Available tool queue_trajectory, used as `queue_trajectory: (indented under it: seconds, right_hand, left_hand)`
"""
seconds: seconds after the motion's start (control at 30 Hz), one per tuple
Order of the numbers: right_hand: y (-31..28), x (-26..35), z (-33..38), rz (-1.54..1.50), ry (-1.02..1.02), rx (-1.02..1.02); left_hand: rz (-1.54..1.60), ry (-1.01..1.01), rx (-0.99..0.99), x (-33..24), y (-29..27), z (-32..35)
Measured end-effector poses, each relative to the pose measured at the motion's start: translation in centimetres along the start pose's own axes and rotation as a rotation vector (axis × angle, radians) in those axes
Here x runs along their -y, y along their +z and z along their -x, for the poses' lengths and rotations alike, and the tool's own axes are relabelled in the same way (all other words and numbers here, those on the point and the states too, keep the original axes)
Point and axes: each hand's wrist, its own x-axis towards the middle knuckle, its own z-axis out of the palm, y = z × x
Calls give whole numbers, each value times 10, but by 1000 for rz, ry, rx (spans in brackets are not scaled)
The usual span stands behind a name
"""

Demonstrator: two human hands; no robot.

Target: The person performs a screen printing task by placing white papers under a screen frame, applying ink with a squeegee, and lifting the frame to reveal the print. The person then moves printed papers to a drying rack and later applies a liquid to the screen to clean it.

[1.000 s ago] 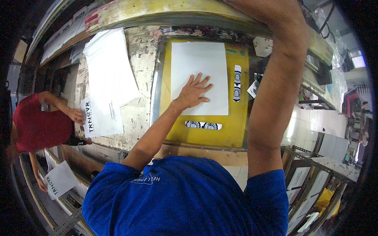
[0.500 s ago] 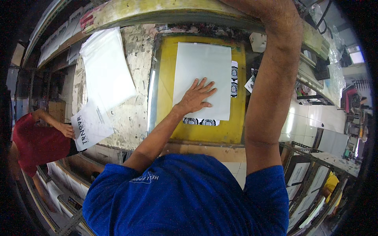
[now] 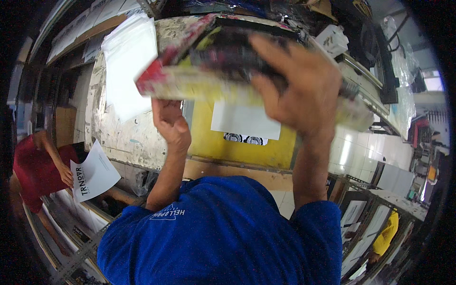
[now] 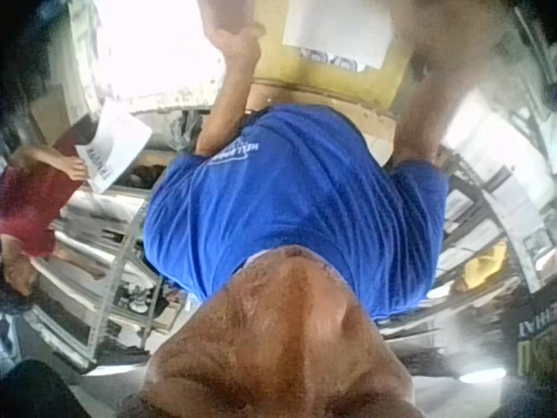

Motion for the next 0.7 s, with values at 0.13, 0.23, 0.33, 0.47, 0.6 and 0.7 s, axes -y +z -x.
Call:
queue_trajectory:
  seconds: [0.13, 0.23, 0.33, 0.47, 0.6, 0.7]
  right_hand:
    - [29, 29, 65, -72, 83, 107]
    - [67, 22, 102, -229, 220, 211]
    - [109, 15, 142, -296, 318, 422]
    - [142, 22, 174, 29, 210, 643]
    - [177, 1, 183, -19, 291, 475]
    - [198, -29, 159, 10, 274, 394]
  left_hand:
    - [-226, -452, -86, -10, -50, 48]
    - [-362, -513, 46, 24, -106, 98]
    - [-559, -384, 109, 56, -139, 125]
    - [-1085, -98, 275, 53, -141, 116]
    - [-1165, -122, 307, 45, -142, 116]
    - [-1146, -167, 298, 43, -141, 117]
